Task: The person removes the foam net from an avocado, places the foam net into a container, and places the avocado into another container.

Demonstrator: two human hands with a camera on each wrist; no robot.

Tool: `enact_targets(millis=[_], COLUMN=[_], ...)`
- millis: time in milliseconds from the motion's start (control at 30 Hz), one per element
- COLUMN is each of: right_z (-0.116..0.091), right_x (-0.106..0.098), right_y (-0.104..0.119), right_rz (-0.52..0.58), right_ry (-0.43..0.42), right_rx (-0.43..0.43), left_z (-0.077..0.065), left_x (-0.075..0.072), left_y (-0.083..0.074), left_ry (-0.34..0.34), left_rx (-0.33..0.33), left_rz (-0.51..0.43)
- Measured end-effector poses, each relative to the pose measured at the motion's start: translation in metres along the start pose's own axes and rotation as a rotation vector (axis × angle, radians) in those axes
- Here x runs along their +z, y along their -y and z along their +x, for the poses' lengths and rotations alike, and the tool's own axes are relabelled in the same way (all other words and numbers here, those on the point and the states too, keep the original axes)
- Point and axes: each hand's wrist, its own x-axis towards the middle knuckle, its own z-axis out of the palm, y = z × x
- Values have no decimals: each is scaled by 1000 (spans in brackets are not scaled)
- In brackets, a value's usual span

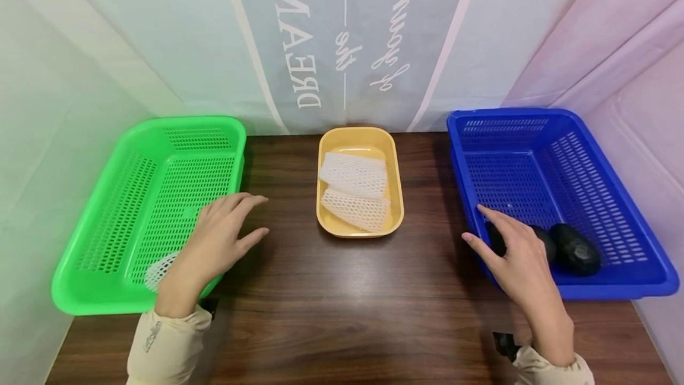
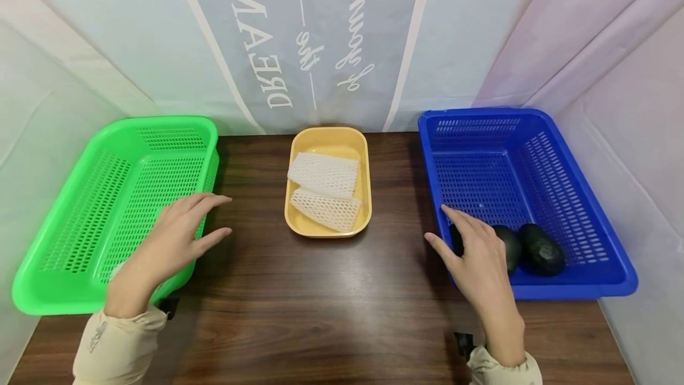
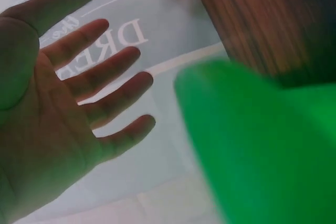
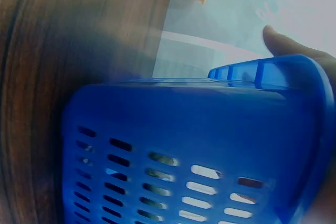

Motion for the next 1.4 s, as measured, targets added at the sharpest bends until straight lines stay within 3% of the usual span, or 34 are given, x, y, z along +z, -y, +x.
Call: enact_targets(millis=[333,533,733,900,1133,1400], right_z=[-1,0,0,-1,-2,-3], right_x=[2,3,3,4,4,3], right_y=[-1,-1,-1,-1,-1,-1], right_rz=[9,6,0,-4,-2,3], right_ry=[32,43,53,58,53,55], right_rx=[51,62,78,93,101,121], left_z=[-14,-17,-15,-12,-6,-4], left_x=[-14,-24,-32,-37,-35,-33], left_y=[7,22,40,57,82,95], left_ry=[-47,-5,18,149,368,505], left_rx=[28,-28,-39,-98,-173,-230], left_rz=[-38,-125,-148,-157,-169,-190])
